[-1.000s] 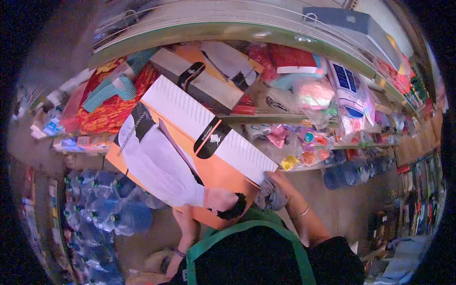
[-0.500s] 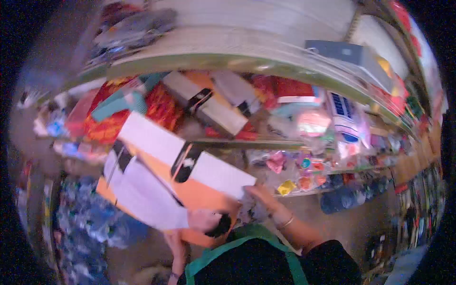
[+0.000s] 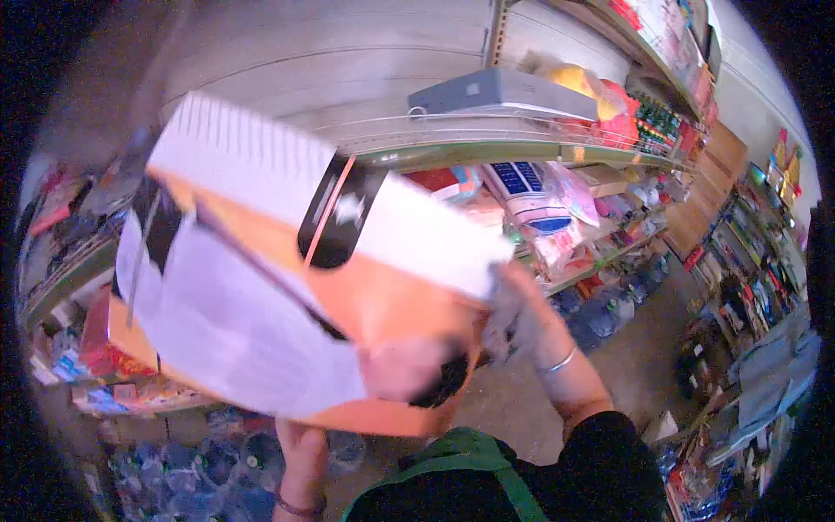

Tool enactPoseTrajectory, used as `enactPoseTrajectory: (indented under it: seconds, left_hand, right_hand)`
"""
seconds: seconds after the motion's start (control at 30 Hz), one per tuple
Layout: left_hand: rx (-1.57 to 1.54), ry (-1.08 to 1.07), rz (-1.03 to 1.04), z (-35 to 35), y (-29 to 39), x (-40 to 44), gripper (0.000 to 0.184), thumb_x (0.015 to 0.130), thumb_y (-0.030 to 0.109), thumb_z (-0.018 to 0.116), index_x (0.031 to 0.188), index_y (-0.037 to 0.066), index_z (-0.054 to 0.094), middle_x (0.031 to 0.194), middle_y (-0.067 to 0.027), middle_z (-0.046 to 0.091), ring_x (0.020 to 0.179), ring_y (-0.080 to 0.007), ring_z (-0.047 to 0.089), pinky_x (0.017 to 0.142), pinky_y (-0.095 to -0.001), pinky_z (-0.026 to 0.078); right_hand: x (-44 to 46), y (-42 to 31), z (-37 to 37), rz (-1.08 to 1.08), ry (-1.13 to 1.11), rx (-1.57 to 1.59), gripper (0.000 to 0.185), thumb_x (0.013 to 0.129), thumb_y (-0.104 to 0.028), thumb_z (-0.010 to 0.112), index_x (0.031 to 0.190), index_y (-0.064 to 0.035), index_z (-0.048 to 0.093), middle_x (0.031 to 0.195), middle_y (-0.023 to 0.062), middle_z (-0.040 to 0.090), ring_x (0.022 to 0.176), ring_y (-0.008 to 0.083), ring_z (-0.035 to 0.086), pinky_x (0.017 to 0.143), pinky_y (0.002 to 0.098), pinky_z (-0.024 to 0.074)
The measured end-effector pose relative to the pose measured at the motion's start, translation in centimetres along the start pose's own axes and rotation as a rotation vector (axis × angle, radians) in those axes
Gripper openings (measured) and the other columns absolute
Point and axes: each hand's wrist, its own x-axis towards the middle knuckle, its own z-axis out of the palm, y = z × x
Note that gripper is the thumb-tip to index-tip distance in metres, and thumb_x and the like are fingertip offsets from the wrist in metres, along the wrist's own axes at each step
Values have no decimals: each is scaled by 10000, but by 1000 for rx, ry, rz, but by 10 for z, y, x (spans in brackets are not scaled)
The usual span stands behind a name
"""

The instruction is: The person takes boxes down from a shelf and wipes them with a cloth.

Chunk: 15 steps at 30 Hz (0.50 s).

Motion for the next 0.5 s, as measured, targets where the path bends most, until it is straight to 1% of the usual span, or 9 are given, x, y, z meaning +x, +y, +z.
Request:
enactPoseTrajectory:
  seconds: [0.03, 0.07, 0.1, 0.13, 0.17, 0.23, 0.33, 0.37, 0.5]
  left_hand:
    - [-22, -48, 45, 16, 13, 15, 475, 752, 196, 581, 1125, -29, 391, 1117, -107, 459, 1027, -194, 438, 890, -341, 348]
    - [-45, -99, 91, 34, 23, 30, 465, 755, 176, 582, 1128, -28, 392, 1116, -104, 462, 1030, -189, 436, 891, -338, 348]
    - [-227, -193, 127, 53, 34, 42, 475, 764, 204, 591, 1128, -32, 398, 1120, -103, 463, 1029, -189, 437, 890, -335, 348]
    - [-144, -157, 216, 81, 51, 58, 296, 822, 169, 509, 1070, 30, 428, 1007, -87, 523, 914, -190, 509, 790, -326, 423]
    - [-169, -299, 233, 102, 70, 71, 307, 838, 197, 493, 1076, 15, 426, 1019, -98, 524, 929, -199, 508, 809, -335, 418]
    - [-195, -391, 206, 145, 95, 94, 332, 872, 255, 439, 1069, -12, 451, 1002, -116, 542, 880, -209, 539, 768, -341, 444]
    - [-183, -519, 130, 205, 123, 132, 400, 882, 366, 372, 1033, 21, 507, 912, -93, 595, 737, -174, 577, 537, -283, 437]
    - [-263, -601, 84, 227, 134, 145, 357, 849, 325, 480, 963, -13, 493, 778, -76, 571, 639, -157, 560, 524, -268, 439]
    - [-269, -749, 56, 311, 147, 206, 449, 808, 398, 529, 953, -24, 485, 799, -107, 567, 689, -177, 555, 557, -266, 442]
  right_hand:
    - [-9, -35, 13, 13, 56, 104, 429, 772, -299, 548, 1102, -38, 469, 1013, 62, 527, 934, 182, 506, 820, 311, 416]
    - [5, -53, -8, -85, -19, 37, 445, 782, -312, 542, 1120, -36, 457, 1063, 77, 511, 985, 194, 493, 850, 329, 407]
    - [-3, -68, -19, -136, 43, 153, 456, 788, -317, 540, 1125, -23, 451, 1057, 86, 525, 977, 199, 507, 848, 330, 414]
    - [8, -86, -25, -171, 122, 223, 452, 794, -318, 532, 1115, -8, 458, 1032, 97, 542, 921, 207, 540, 798, 316, 448]
    - [-3, -119, -12, -183, 63, 202, 448, 803, -317, 522, 1117, -3, 460, 1029, 107, 546, 879, 214, 560, 778, 303, 467]
    - [34, -135, -95, -188, 93, 182, 446, 825, -318, 492, 1143, -10, 438, 1049, 112, 541, 892, 212, 558, 788, 301, 471]
    - [26, -187, -95, -295, 44, 160, 421, 834, -326, 476, 1118, -16, 457, 996, 99, 560, 850, 192, 568, 765, 294, 481]
    - [23, -206, -92, -316, 23, 148, 413, 838, -328, 470, 1110, -18, 463, 979, 94, 567, 836, 186, 571, 758, 292, 484]
    - [55, -267, -150, -300, 135, -13, 270, 845, -364, 446, 850, -103, 517, 723, 24, 559, 623, 172, 548, 597, 286, 472]
